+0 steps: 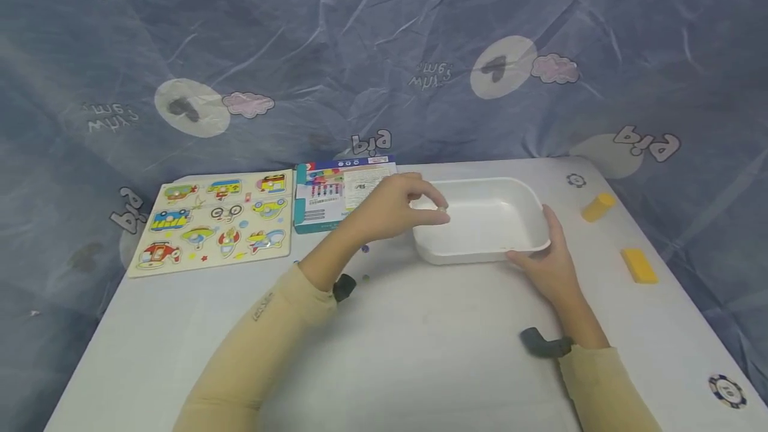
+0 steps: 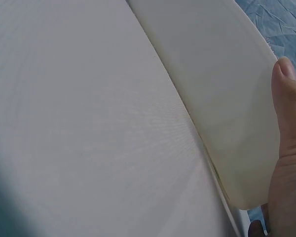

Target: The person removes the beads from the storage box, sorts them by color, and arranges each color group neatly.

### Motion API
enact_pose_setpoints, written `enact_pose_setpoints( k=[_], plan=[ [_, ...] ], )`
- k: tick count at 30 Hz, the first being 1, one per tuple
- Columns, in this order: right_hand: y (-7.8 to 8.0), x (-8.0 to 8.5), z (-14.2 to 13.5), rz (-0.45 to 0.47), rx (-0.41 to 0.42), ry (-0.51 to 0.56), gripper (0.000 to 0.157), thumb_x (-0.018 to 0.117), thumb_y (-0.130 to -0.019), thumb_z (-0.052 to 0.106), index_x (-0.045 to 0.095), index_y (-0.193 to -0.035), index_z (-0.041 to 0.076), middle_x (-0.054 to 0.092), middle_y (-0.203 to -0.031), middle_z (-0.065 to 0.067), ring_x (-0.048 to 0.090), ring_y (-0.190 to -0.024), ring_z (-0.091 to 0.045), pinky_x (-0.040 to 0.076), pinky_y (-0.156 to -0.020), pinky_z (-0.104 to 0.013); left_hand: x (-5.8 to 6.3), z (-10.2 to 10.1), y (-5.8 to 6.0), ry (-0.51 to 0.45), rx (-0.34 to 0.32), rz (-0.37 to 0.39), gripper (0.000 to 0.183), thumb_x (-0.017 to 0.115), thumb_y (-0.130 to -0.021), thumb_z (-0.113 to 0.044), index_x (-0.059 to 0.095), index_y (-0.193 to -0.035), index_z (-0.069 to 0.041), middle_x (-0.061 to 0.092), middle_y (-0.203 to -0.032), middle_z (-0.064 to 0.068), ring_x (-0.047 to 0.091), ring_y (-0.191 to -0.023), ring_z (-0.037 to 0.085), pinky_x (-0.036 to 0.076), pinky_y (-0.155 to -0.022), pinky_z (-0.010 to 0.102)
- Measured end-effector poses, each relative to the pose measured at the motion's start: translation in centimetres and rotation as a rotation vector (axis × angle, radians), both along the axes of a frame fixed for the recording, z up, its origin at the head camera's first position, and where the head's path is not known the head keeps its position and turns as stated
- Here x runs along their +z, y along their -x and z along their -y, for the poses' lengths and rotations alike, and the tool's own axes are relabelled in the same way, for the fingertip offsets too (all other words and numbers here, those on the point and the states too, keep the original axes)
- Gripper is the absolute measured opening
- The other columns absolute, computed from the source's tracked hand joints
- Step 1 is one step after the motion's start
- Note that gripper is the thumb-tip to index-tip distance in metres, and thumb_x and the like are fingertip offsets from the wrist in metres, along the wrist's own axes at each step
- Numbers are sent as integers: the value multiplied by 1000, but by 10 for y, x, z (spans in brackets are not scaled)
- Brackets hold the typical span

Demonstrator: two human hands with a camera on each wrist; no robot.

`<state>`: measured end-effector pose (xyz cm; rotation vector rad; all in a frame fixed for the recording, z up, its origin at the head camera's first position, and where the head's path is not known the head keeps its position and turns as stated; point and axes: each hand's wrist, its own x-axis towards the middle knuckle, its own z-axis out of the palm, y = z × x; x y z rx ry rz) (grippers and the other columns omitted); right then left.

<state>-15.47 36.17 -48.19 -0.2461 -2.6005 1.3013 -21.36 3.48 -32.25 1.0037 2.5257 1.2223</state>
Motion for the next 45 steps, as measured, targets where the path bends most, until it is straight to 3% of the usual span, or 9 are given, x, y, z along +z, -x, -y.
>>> enact_pose_setpoints(
  k=[7, 12, 15, 18, 23, 32, 45],
  plan=[
    [0, 0, 0, -13, 6, 8, 113, 82, -71, 35, 0, -149, 42, 9, -160, 8, 11, -147, -30, 8, -116, -57, -31, 66, -11, 72, 170, 102, 22, 74, -77, -46, 73, -93, -30, 66, -104, -15, 59, -108, 13, 47, -95, 40],
    [0, -1, 1, -17, 0, 6, 115, 82, -71, 35, 0, -150, 39, 9, -159, 8, 12, -147, -30, 9, -116, -57, -63, 97, -25, 129, 205, 179, 15, 76, -77, -41, 73, -88, -32, 67, -99, -15, 60, -108, 14, 47, -96, 39],
    [0, -2, 1, -16, 0, 7, 115, 82, -71, 36, 0, -150, 39, 9, -159, 8, 12, -147, -30, 9, -116, -57, -80, 108, -32, 157, 204, 215, 15, 78, -75, -35, 75, -88, -28, 66, -88, -11, 58, -93, 14, 49, -82, 33],
    [0, -2, 1, -16, -3, 7, 114, 82, -71, 37, -1, -150, 41, 9, -159, 8, 12, -147, -31, 9, -116, -57, -92, 111, -38, 192, 193, 233, 17, 79, -74, -31, 76, -89, -25, 62, -80, -8, 52, -82, 16, 42, -71, 31],
    [-1, -2, 2, -17, -5, -1, 112, 81, -72, 37, -1, -149, 43, 9, -160, 6, 12, -147, -33, 9, -115, -58, -109, 108, -48, 256, 178, 233, 15, 80, -73, -33, 75, -86, -29, 65, -87, -14, 54, -91, 12, 43, -83, 35],
    [0, 0, 4, -14, 0, 7, 112, 80, -73, 36, -1, -149, 41, 9, -160, 4, 12, -146, -33, 8, -115, -57, -120, 102, -58, 352, 167, 187, 14, 82, -70, -31, 75, -82, -27, 66, -90, -10, 53, -84, 10, 43, -75, 30],
    [0, 0, 4, -17, -4, 3, 112, 81, -72, 37, -1, -149, 42, 11, -160, 4, 13, -146, -33, 10, -115, -57, -123, 104, -58, 390, 183, 97, 16, 82, -70, -30, 73, -83, -27, 68, -91, -12, 53, -79, 8, 42, -71, 28]
  ],
)
